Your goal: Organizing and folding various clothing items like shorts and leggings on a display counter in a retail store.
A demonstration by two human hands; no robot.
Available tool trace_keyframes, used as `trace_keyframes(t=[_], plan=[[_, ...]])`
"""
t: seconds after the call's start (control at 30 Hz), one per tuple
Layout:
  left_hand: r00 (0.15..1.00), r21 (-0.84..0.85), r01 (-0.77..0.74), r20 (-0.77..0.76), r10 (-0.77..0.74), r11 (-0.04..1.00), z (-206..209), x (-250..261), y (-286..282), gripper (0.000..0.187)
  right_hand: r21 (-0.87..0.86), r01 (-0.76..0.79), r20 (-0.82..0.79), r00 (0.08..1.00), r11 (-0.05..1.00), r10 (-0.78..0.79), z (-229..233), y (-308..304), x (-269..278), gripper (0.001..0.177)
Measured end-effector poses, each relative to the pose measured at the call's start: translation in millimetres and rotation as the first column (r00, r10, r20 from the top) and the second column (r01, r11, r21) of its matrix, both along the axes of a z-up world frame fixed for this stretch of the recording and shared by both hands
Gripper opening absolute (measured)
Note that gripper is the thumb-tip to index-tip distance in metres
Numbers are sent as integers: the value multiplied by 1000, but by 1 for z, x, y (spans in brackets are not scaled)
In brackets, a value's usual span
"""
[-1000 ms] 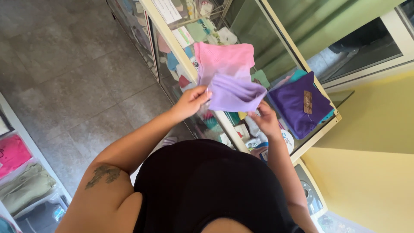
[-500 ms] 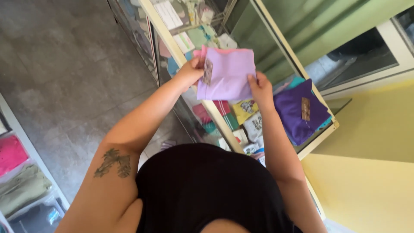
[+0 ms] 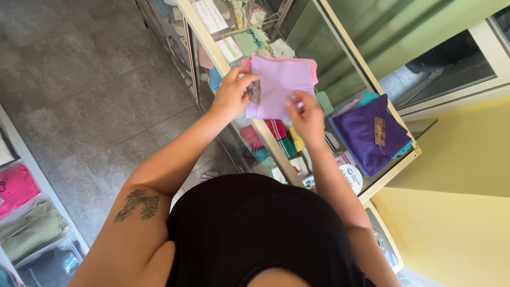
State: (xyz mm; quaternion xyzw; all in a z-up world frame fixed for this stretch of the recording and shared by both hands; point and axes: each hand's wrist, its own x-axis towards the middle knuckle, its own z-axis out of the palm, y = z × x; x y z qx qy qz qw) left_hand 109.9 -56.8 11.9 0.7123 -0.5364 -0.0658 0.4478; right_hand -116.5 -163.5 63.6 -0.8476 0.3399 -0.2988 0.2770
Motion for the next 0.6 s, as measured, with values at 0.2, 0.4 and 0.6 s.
trace_keyframes(t=[0.2,0.4,0.6], plan=[[991,-115,-75,103,87,990,-11,-13,-13,22,579,-202,217,972,790,89,-12,17,33,45],[967,-201,-58,232,105,978,-7,-17,-4,14,432,-70,177,984,899,-9,-43,-32,32,30],[892,-136,40,452,27,990,-14,-42,7,46,507,10,144,985,862,-97,-66,-48,24,26]])
